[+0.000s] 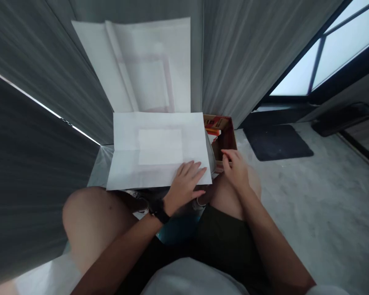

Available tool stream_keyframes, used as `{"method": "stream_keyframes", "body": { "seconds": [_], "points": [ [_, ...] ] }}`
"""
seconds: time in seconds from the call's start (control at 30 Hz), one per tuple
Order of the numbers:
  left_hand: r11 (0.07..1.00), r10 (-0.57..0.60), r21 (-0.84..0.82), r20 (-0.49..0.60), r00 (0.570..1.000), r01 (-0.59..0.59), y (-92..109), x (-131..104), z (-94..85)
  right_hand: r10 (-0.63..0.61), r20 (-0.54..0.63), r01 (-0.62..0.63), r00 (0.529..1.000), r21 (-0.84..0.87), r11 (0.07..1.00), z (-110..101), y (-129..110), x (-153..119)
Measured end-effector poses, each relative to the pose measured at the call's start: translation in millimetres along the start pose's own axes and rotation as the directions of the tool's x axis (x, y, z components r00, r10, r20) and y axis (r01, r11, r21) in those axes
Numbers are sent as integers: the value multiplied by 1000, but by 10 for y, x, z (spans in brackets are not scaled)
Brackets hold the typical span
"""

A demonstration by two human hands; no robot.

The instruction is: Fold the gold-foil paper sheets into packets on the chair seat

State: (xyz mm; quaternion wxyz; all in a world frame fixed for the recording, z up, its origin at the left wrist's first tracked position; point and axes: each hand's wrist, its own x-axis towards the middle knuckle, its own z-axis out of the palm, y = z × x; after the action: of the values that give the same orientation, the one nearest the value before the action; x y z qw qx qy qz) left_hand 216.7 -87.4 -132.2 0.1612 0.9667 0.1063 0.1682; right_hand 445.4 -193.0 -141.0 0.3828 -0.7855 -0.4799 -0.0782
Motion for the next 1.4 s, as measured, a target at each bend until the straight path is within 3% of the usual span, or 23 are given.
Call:
{"method": "stream_keyframes", "body": {
  "seconds": [0.1, 0.17, 0.27, 0.37, 0.47, 0.6, 0.7, 0.83, 0.9, 0.97, 1.03, 1.2, 1.4],
  "points": [
    [999, -5, 50, 71, 997, 1, 54, 33, 165, -54, 130, 68, 990, -107, 992, -37, 100, -60],
    [999, -34, 11, 27, 999, 34, 7, 45, 176, -99, 195, 126, 976, -131, 983, -54, 161, -85],
    [977, -141, -176, -92, 986, 124, -91, 76, 158, -204, 246, 226, 948, -66, 972, -60, 150, -97],
    [913, -337, -324, -253, 907, 249, -201, 106, 145, -341, 289, 330, 895, 89, 940, 7, -4, -71],
    [894, -447, -236, -403, 798, 382, -332, 131, 122, -422, 324, 388, 847, 168, 906, 176, -199, -25],
    [869, -468, -73, -443, 765, 489, -519, 174, 90, -410, 370, 414, 833, 73, 907, 446, -354, 6],
    [853, -481, -12, -409, 776, 523, -598, 196, 85, -383, 390, 412, 838, 11, 911, 585, -393, -2],
    [856, -422, 109, -420, 803, 506, -533, 175, 62, -363, 402, 400, 841, -8, 917, 679, -421, -4],
    [890, -352, 148, -379, 856, 432, -465, 146, 34, -355, 406, 395, 842, -16, 919, 706, -434, 2],
    [937, -252, 167, -283, 925, 307, -421, 107, 6, -347, 408, 391, 845, -25, 920, 726, -441, 4],
    [961, -183, 177, -182, 966, 215, -421, 59, -10, -341, 406, 385, 848, -30, 922, 739, -441, -4],
    [961, -163, 216, -51, 985, 170, -524, -57, 14, -333, 399, 379, 854, -39, 925, 741, -428, -50],
    [956, -191, 220, -41, 981, 195, -525, -115, 74, -302, 411, 339, 860, -19, 941, 716, -398, -75]
  ]
}}
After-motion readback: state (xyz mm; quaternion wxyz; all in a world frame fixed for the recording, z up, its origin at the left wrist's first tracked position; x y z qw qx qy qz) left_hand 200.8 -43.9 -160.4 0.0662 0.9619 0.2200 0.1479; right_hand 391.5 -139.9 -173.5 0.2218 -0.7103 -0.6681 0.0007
